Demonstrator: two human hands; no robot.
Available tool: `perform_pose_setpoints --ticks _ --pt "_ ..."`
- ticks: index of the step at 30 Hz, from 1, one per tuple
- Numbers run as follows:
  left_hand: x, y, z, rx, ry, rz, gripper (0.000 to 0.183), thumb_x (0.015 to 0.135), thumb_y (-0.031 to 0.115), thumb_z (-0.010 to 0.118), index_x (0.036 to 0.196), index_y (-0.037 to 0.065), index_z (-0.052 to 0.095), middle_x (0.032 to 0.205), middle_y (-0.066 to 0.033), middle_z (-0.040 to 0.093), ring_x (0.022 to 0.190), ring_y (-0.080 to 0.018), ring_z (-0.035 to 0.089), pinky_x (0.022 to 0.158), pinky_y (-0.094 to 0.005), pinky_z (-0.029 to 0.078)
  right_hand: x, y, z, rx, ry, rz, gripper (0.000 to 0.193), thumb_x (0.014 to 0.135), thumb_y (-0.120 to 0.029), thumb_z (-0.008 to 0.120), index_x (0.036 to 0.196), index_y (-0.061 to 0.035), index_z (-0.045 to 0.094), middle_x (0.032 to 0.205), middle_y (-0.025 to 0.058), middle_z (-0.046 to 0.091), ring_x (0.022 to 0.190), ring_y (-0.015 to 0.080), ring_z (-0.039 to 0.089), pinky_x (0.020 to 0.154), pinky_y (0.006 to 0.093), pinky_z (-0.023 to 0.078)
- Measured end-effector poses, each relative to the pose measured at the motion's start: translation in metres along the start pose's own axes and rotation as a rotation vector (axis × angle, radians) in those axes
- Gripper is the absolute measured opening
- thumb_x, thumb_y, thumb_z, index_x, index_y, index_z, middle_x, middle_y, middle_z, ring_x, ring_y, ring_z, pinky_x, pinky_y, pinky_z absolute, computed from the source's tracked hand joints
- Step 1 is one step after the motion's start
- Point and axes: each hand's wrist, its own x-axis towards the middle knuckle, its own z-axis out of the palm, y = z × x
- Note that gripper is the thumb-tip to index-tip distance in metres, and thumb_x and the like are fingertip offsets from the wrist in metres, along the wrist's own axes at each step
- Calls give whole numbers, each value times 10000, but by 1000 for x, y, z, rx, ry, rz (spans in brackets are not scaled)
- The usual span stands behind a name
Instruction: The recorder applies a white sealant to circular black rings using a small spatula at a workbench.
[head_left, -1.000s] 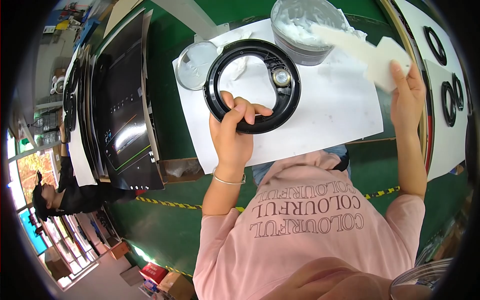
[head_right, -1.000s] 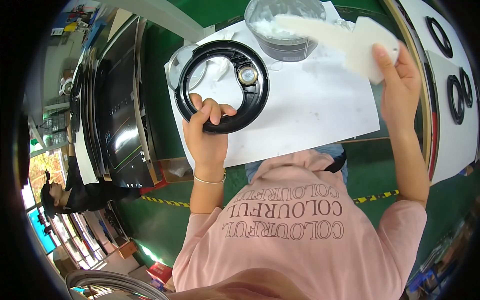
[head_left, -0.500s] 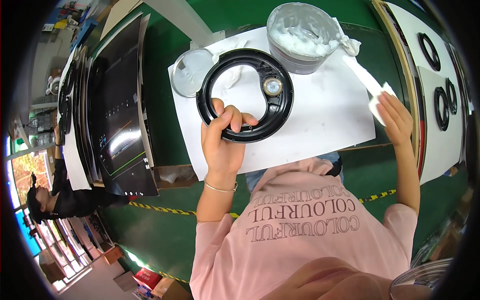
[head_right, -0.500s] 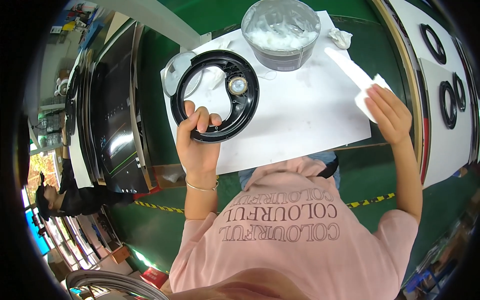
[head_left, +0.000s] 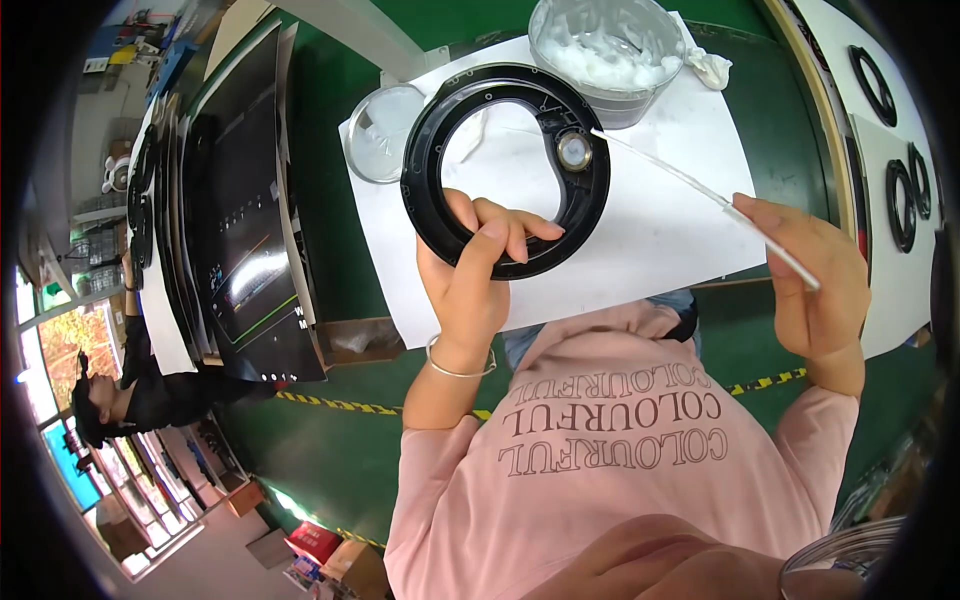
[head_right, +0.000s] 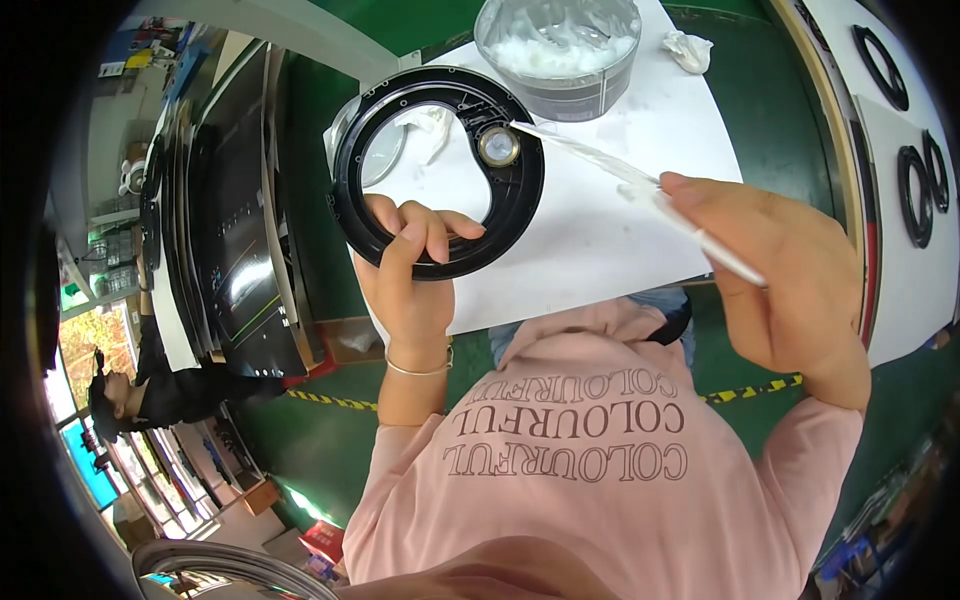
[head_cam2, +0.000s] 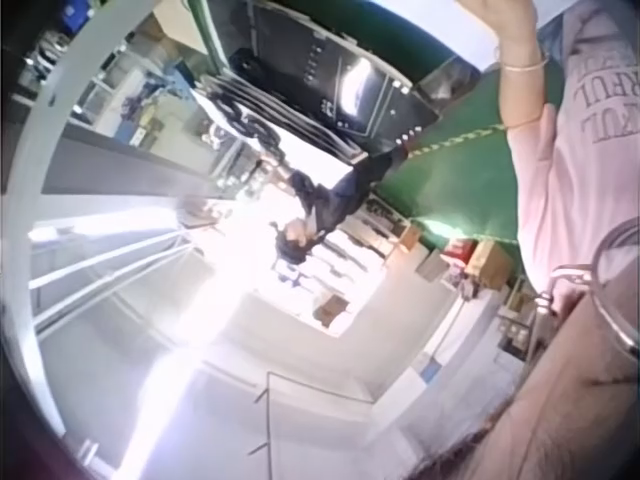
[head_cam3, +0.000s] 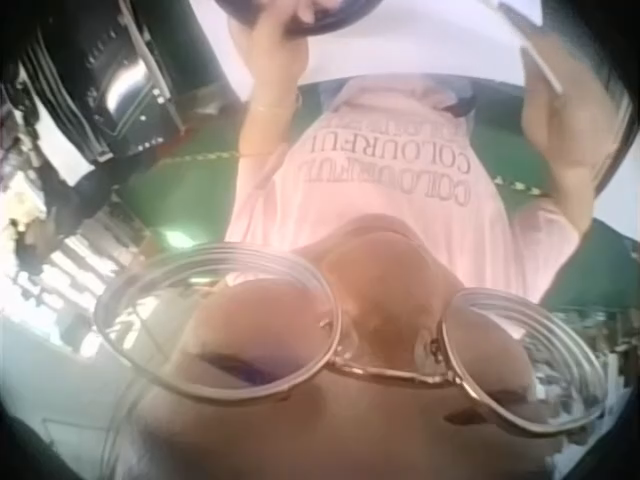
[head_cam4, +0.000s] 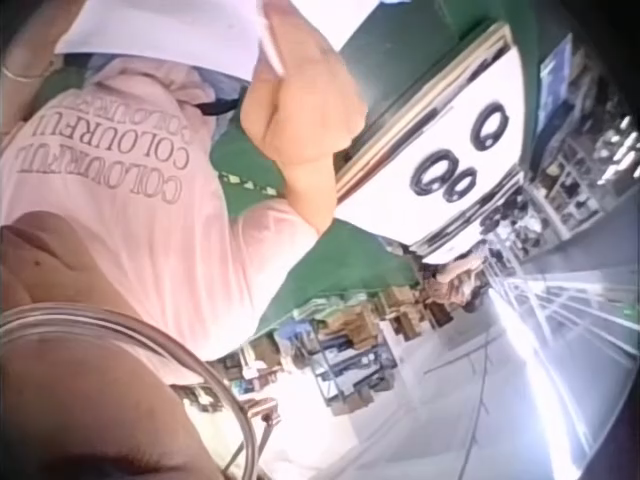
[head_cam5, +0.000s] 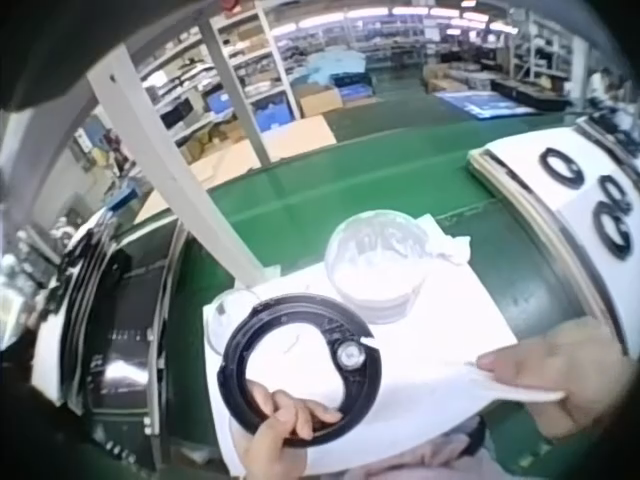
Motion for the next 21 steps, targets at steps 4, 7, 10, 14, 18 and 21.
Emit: perform_pose_setpoints --ticks 4,7,10,14,18,21 --pt "2 -1 2 29 -32 35 152 765 -37 423 718 53 309 561 -79 442 586 -225 550 640 -370 469 -1 -1 8 -53 -21 -82 267 728 50 462 980 -27 499 920 155 599 749 277 600 603 299 455" --pt "3 -1 2 40 -42 49 151 767 -35 423 719 50 308 564 -82 446 579 -217 543 640 -381 476 1 -2 10 -83 -11 -142 280 713 54 465 980 -22 497 935 156 594 768 273 601 602 299 456" --pt "3 -1 2 68 -57 55 149 769 -36 420 720 47 307 567 -86 449 572 -210 537 649 -387 477 3 -1 13 -132 16 -219 283 700 53 477 977 -3 495 938 162 592 783 276 601 592 291 455" --pt "3 -3 2 53 -54 56 142 770 -39 417 731 45 310 566 -87 453 588 -218 548 649 -379 475 7 -6 13 -199 4 -297 279 676 27 523 954 27 507 923 183 588 788 291 602 576 283 466" --pt "4 -3 -2 72 -72 72 128 767 -45 409 751 41 315 566 -87 457 594 -224 553 649 -377 473 14 -6 16 -192 -24 -354 289 646 -15 575 927 30 523 912 193 585 774 296 602 589 293 485" --pt "4 -2 -1 75 -50 63 124 766 -47 405 750 41 318 568 -86 458 588 -223 549 648 -380 474 16 -3 19 -249 80 -479 234 655 -147 569 831 7 573 818 164 604 693 243 605 523 255 484"
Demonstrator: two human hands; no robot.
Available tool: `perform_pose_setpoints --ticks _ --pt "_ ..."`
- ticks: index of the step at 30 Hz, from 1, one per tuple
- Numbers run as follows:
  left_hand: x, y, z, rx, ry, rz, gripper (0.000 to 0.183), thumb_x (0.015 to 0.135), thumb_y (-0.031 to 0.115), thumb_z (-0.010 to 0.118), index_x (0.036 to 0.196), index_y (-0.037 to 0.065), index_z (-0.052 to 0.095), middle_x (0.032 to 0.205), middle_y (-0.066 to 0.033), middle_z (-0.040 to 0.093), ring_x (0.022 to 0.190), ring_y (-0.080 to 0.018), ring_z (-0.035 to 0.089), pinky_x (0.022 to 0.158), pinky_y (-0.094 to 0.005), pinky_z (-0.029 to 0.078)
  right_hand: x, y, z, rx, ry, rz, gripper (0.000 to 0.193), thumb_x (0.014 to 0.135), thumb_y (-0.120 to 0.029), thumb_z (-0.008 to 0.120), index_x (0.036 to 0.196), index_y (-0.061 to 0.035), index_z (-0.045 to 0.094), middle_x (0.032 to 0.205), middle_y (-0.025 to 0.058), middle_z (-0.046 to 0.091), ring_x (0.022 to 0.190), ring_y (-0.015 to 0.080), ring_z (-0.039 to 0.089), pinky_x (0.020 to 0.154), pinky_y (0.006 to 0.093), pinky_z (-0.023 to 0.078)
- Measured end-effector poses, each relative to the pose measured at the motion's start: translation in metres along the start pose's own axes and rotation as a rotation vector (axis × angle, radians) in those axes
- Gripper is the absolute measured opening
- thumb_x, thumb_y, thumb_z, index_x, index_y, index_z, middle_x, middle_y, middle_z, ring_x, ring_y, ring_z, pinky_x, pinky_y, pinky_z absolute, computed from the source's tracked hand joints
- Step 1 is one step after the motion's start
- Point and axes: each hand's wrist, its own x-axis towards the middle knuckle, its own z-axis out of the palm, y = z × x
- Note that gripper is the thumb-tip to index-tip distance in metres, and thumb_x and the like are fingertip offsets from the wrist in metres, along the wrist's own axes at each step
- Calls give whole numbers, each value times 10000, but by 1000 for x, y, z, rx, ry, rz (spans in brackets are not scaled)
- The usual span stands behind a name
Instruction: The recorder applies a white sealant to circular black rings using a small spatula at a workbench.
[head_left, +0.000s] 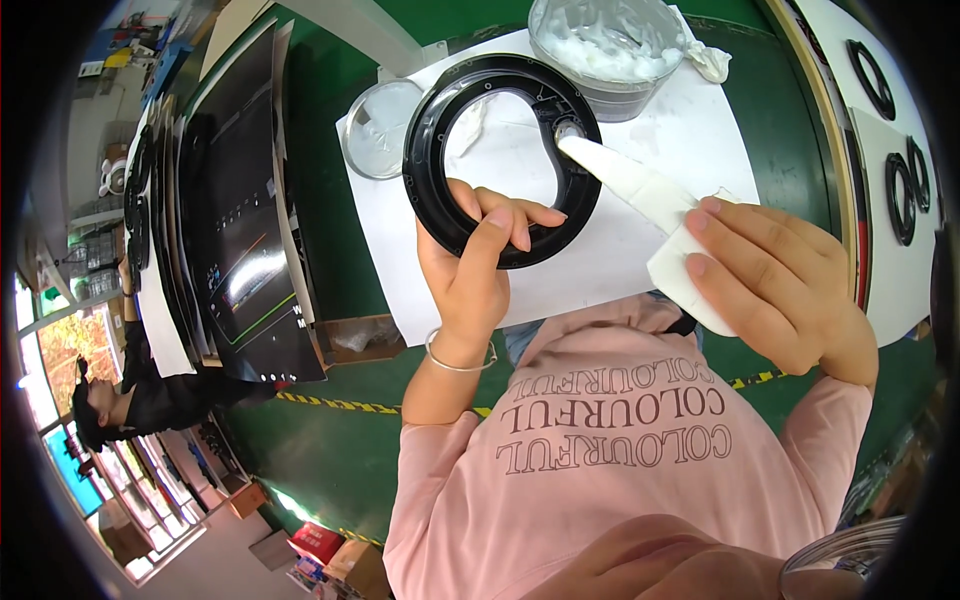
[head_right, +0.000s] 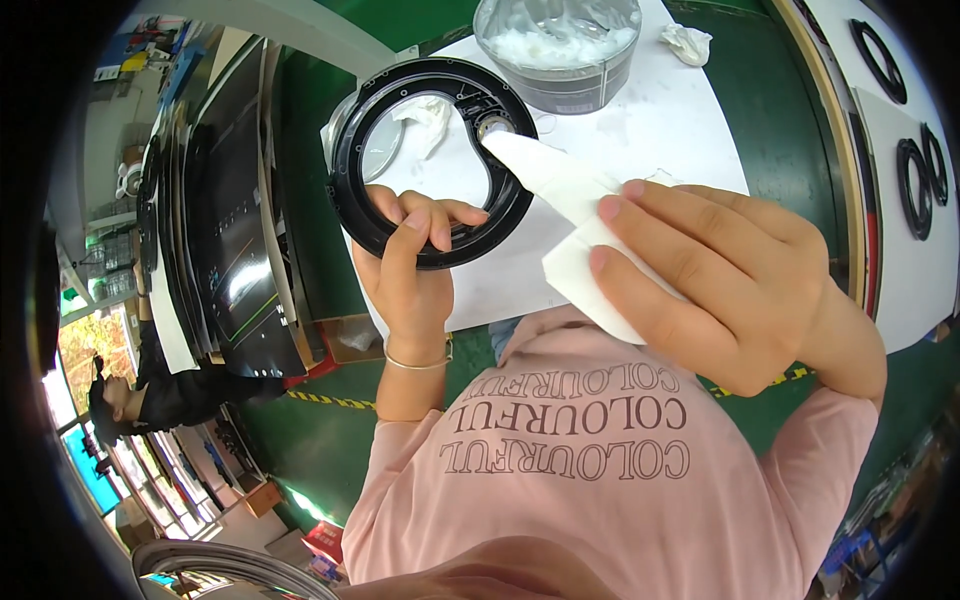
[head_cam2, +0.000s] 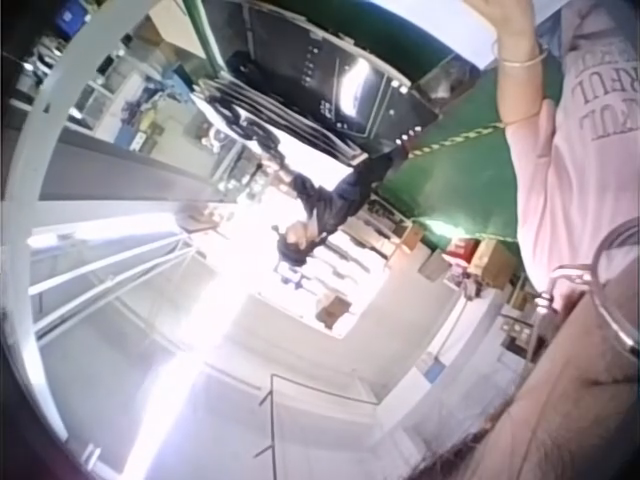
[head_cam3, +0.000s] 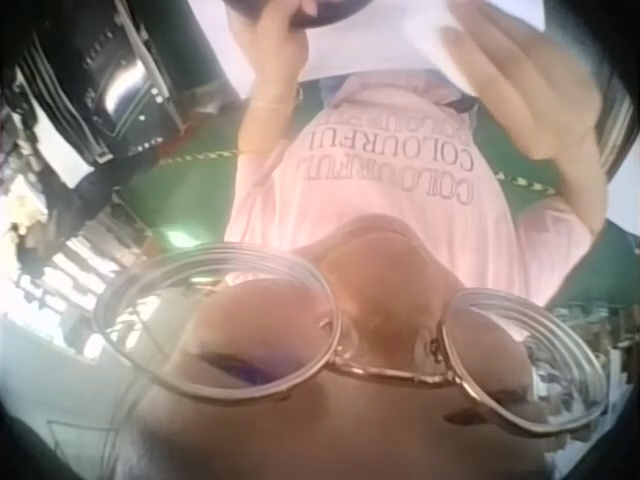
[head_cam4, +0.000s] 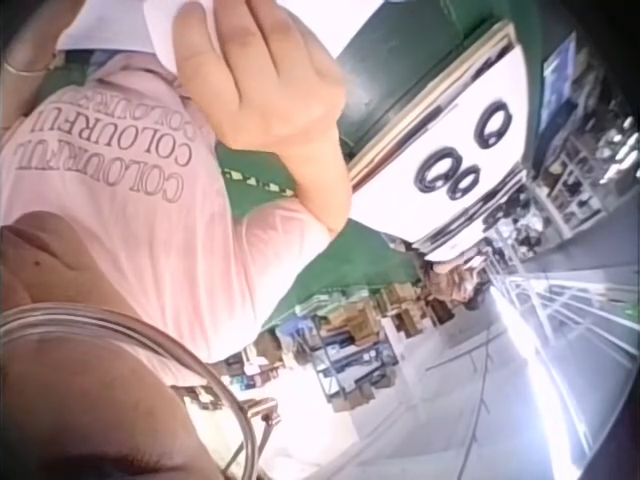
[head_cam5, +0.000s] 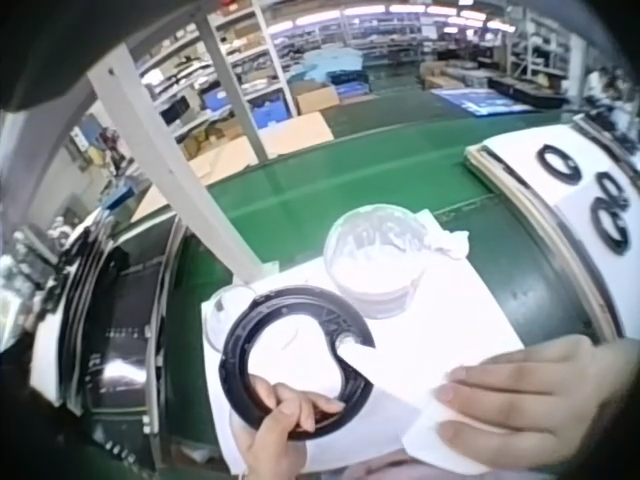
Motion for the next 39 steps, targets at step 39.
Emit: perform_pose_setpoints --ticks 39 --pt "0 -5 -5 -182 78 -113 89 775 23 425 771 70 350 568 -65 432 641 -271 568 681 -365 447 -65 46 47 614 677 932 192 851 -58 443 1014 17 513 973 103 574 875 163 564 778 267 445"
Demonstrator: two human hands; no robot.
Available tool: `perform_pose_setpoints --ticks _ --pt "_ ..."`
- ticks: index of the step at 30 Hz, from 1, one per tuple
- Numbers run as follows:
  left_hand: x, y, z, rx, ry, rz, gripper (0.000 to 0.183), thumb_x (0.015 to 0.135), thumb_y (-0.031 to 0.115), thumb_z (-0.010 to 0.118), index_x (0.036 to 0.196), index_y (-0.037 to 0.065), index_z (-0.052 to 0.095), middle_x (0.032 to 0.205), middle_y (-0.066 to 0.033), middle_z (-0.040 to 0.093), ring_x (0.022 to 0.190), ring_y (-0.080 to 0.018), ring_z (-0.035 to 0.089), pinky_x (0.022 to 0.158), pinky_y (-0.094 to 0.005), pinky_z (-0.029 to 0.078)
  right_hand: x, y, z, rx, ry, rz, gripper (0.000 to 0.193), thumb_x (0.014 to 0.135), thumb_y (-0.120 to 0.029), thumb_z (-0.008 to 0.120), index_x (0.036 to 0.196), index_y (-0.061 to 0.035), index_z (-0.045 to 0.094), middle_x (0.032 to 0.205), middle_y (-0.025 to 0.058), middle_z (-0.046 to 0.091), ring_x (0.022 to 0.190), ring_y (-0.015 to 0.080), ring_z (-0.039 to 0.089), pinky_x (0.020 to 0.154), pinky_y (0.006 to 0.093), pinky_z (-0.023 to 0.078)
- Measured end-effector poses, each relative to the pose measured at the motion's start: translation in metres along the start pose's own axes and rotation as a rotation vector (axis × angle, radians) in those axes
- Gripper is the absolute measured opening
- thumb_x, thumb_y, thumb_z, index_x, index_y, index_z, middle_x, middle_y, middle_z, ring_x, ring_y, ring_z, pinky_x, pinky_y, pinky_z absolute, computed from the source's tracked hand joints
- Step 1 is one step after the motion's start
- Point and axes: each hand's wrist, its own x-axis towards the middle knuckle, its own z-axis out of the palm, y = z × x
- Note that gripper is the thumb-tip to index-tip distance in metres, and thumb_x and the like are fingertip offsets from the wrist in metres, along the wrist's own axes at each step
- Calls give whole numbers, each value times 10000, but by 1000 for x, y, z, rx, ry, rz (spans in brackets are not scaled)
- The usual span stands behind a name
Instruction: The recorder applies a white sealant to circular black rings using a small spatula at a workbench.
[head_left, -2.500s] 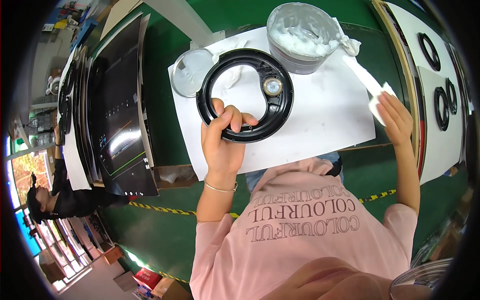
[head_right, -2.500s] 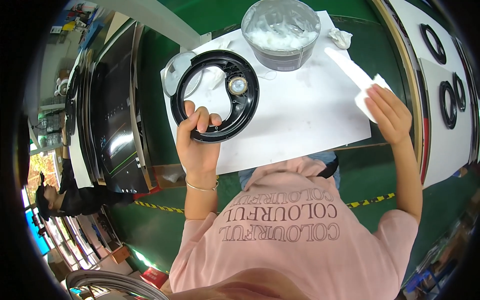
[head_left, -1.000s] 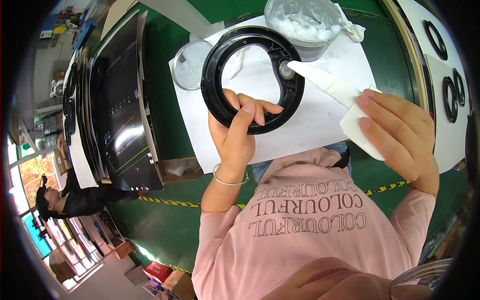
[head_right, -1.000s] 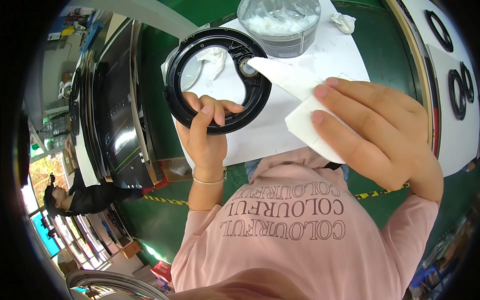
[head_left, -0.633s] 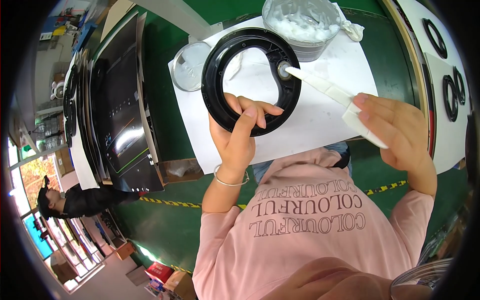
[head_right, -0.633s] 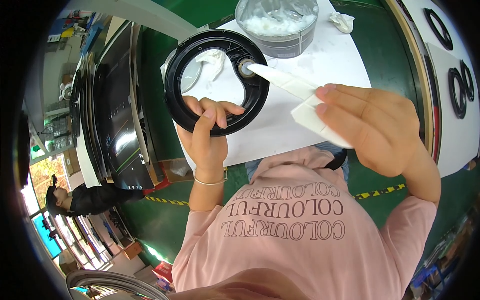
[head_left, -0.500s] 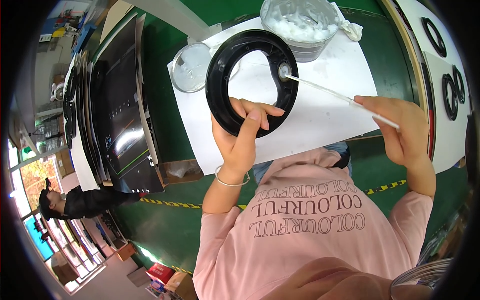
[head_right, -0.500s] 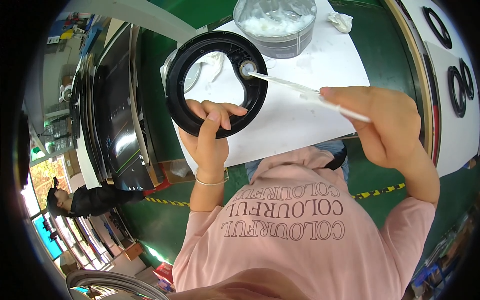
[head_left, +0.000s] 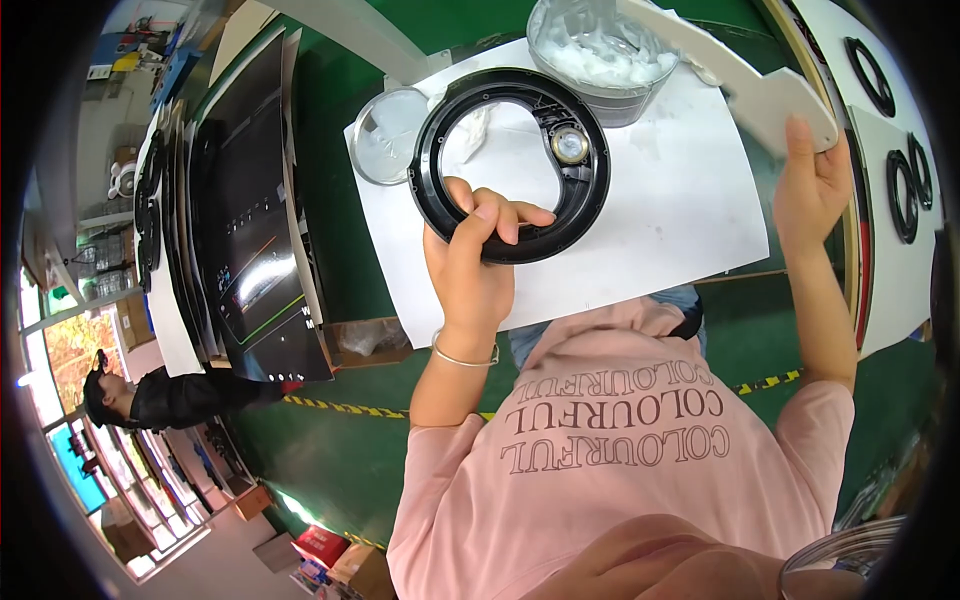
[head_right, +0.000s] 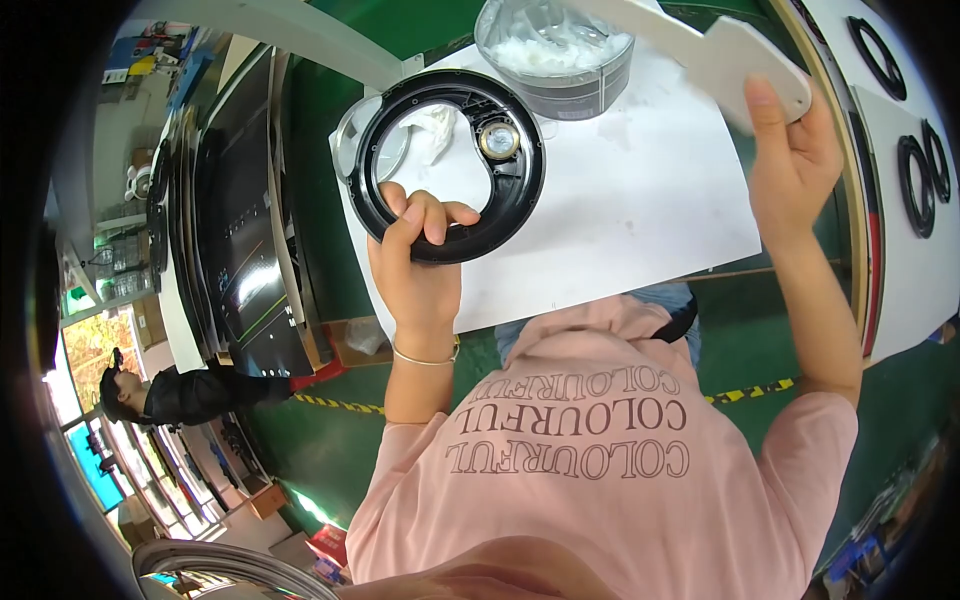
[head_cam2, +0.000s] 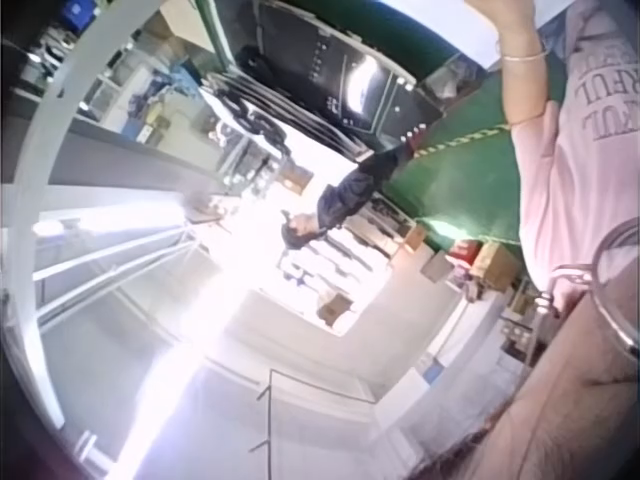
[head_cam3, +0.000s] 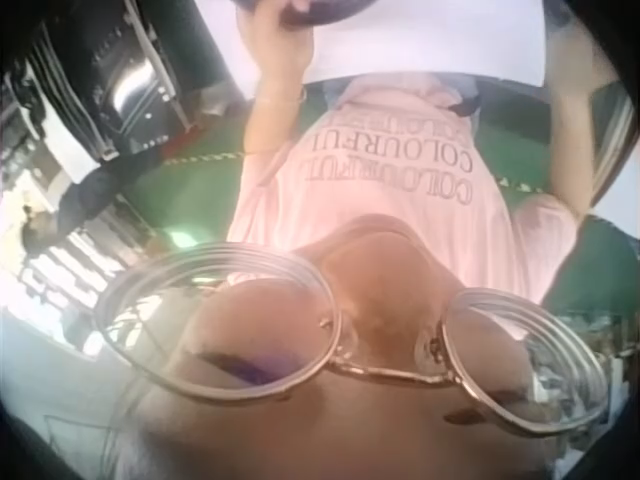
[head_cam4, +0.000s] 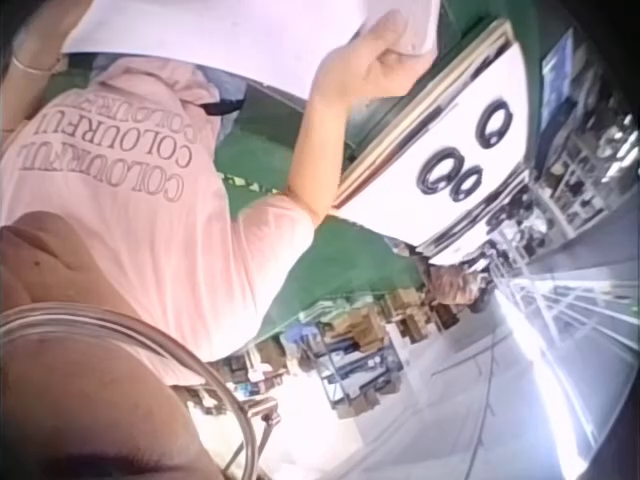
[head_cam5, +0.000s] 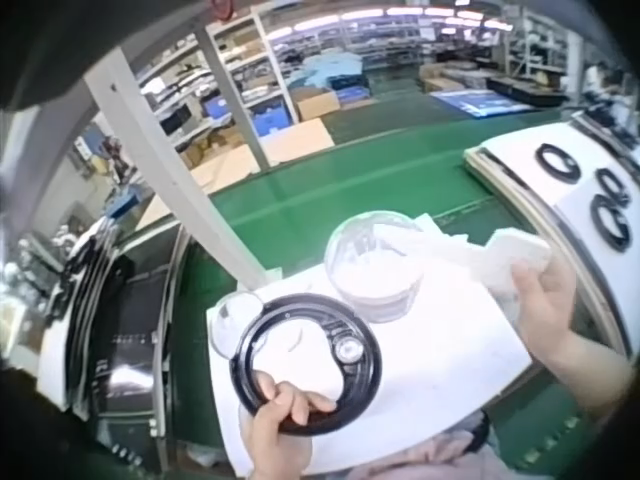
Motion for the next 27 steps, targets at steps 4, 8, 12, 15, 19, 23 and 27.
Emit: perform_pose_setpoints --ticks 4,8,12,15,19,23,27 --pt "-2 -1 -3 -118 -4 -97 76 786 58 440 829 85 383 579 -49 420 639 -256 554 670 -365 446 33 9 -1 -843 -441 -1027 187 713 -4 518 884 11 593 930 169 588 882 277 576 749 310 475" --pt "-5 2 -9 -199 13 -134 62 794 77 432 832 86 384 578 -39 415 641 -244 546 679 -346 436 -2 32 -26 -849 -557 -985 188 690 -18 549 870 -10 601 952 148 589 906 284 567 771 344 469" --pt "2 6 -8 -199 -5 -147 54 790 78 420 822 88 377 578 -40 415 637 -241 534 677 -344 421 -31 28 -65 -877 -587 -932 216 697 -11 548 910 4 585 954 157 586 918 309 560 778 355 464" --pt "3 10 2 -242 -47 -160 51 791 76 417 819 84 375 578 -42 415 635 -245 532 676 -341 420 -31 14 -73 -901 -477 -800 213 753 8 516 959 30 561 970 180 578 929 310 555 801 347 447" --pt "12 9 17 -253 -125 -188 59 794 78 417 828 83 370 584 -44 413 638 -244 527 669 -340 416 0 20 -43 -413 161 -493 213 844 -18 445 1021 66 528 1020 176 559 938 224 538 841 311 411" --pt "5 2 33 -307 -156 -236 84 793 67 419 843 90 357 583 -50 404 625 -240 512 648 -341 416 36 55 -31 -259 206 -361 221 819 -3 482 1021 -14 571 952 91 604 850 140 570 762 236 450" --pt "-4 -19 58 -135 -214 -388 119 772 56 459 826 88 358 573 -65 419 618 -258 523 650 -366 446 70 72 -14 -482 81 -660 238 711 55 522 922 -19 602 931 111 609 820 219 600 731 271 476"
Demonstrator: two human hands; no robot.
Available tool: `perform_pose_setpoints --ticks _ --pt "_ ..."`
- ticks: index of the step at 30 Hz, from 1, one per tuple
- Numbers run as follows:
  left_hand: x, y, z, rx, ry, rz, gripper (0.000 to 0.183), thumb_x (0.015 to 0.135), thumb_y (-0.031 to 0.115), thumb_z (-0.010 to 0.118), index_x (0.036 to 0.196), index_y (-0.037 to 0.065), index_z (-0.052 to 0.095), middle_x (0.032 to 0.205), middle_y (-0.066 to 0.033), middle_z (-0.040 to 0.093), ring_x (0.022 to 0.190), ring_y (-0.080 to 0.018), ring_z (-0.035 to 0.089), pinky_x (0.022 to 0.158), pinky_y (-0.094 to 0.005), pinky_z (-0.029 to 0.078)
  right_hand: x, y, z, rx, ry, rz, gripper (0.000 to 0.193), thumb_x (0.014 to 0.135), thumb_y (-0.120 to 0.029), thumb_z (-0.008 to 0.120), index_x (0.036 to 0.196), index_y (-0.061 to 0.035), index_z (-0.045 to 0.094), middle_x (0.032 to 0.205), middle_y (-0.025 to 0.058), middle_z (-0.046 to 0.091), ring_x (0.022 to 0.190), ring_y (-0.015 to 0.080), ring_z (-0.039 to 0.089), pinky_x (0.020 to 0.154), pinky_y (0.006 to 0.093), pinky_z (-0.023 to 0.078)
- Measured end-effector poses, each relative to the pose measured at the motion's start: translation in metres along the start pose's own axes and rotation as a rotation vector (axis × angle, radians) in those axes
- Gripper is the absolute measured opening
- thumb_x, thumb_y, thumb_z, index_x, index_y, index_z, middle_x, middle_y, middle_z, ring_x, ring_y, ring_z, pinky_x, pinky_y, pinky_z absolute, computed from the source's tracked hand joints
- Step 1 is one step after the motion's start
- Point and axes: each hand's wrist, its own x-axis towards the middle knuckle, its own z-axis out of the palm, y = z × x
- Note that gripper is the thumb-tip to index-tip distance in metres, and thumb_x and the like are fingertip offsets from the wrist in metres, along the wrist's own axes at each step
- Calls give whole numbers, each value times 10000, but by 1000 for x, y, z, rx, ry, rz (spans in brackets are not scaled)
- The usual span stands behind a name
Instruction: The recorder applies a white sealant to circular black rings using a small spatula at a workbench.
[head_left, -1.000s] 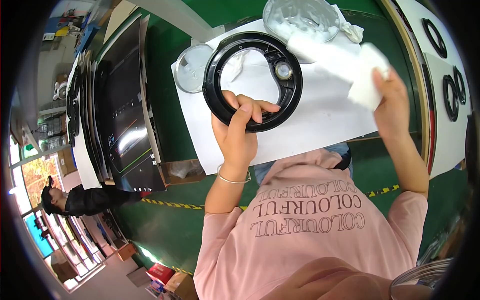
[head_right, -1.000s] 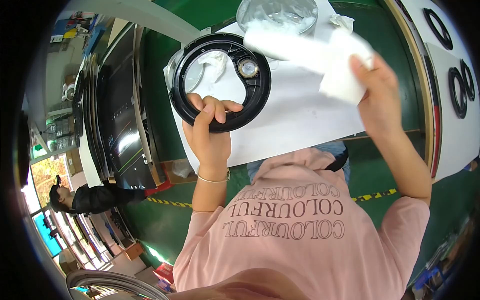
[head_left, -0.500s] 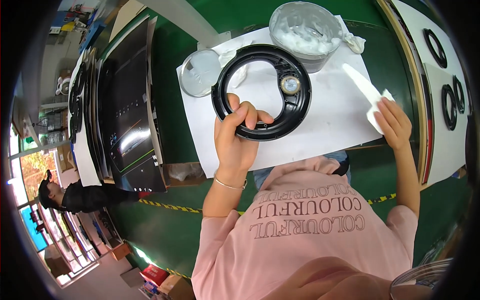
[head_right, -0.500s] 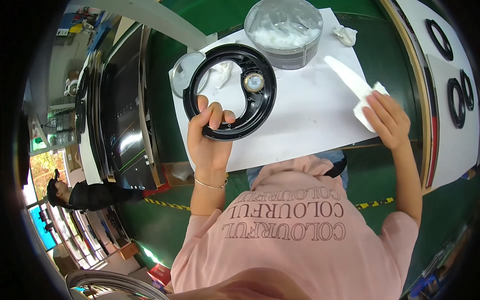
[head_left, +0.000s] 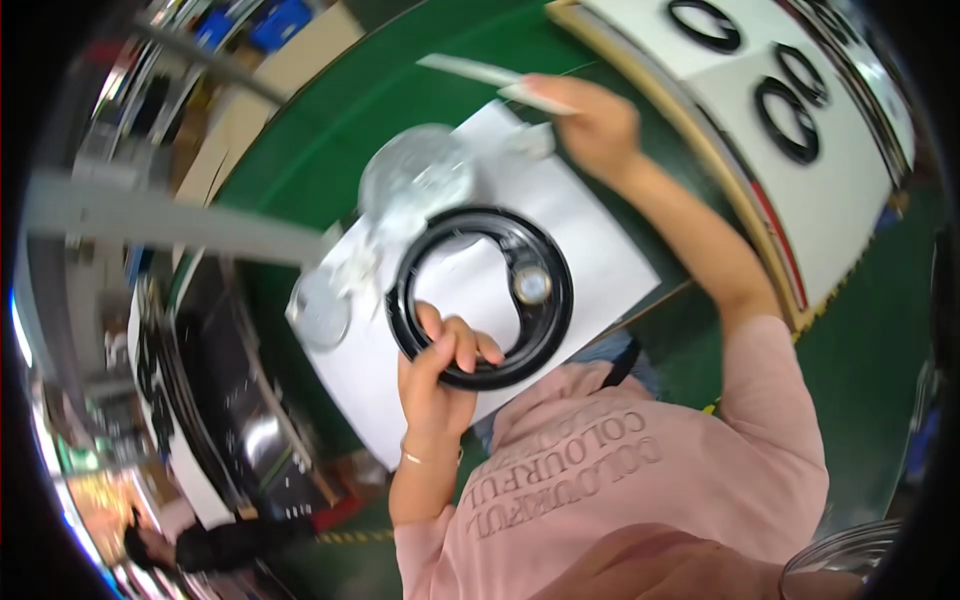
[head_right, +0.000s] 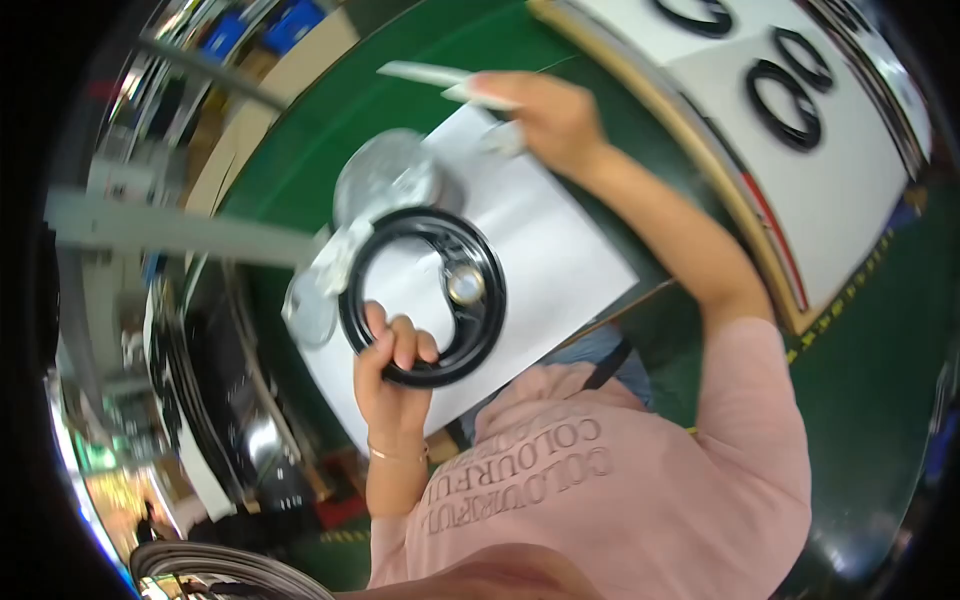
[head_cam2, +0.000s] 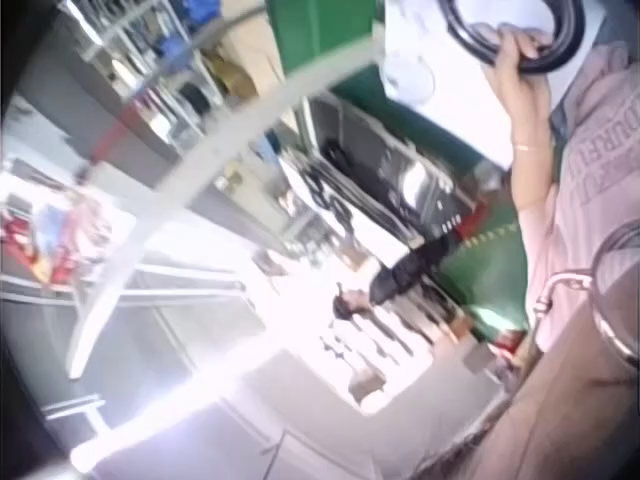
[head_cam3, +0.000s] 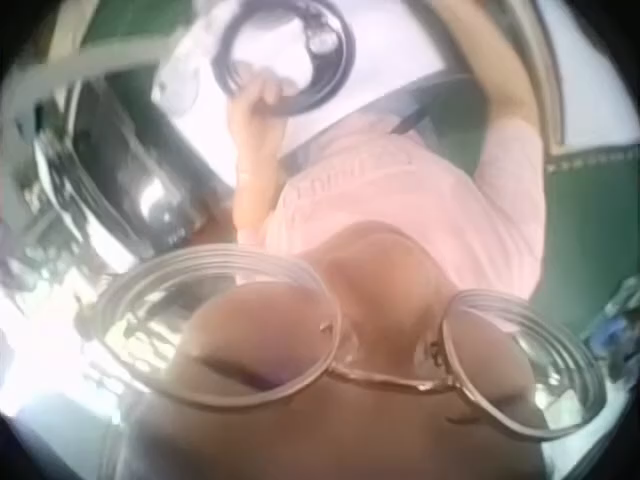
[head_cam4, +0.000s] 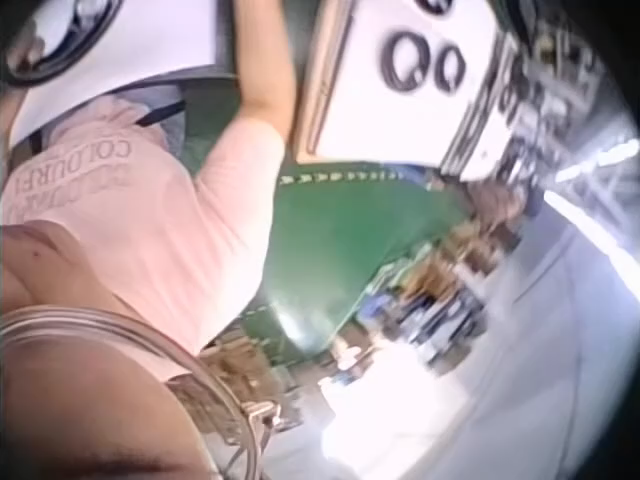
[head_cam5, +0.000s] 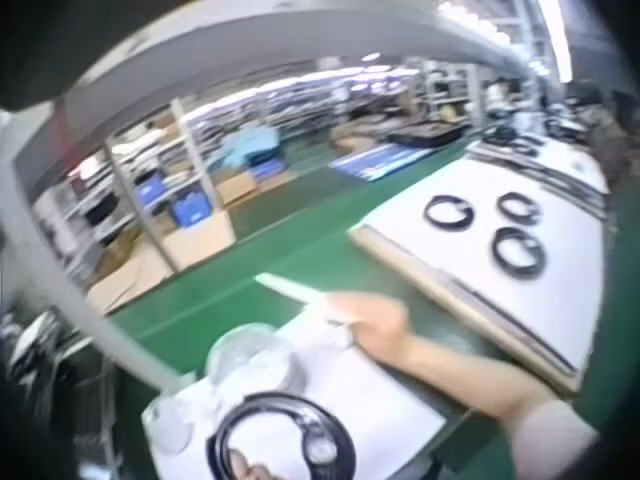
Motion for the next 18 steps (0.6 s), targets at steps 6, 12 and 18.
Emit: perform_pose_setpoints --ticks 6,12,18 --pt "51 -59 63 107 -207 -367 105 813 42 459 838 82 365 663 -66 455 763 -257 559 735 -357 437 -13 17 18 80 9 -173 375 599 78 530 945 -52 591 931 94 602 838 243 592 717 308 493" --pt "146 -112 169 25 -265 -440 119 846 161 477 872 91 384 761 -46 476 786 -225 558 681 -379 471 -17 35 9 158 43 -81 297 653 -56 559 949 -34 581 971 100 586 871 241 580 723 304 486" --pt "281 -143 265 420 -416 -117 207 854 257 455 889 59 407 728 -55 505 706 -179 570 573 -368 503 -8 35 6 401 -275 217 297 782 -141 488 1061 -39 502 1106 106 507 1026 209 481 876 325 384"
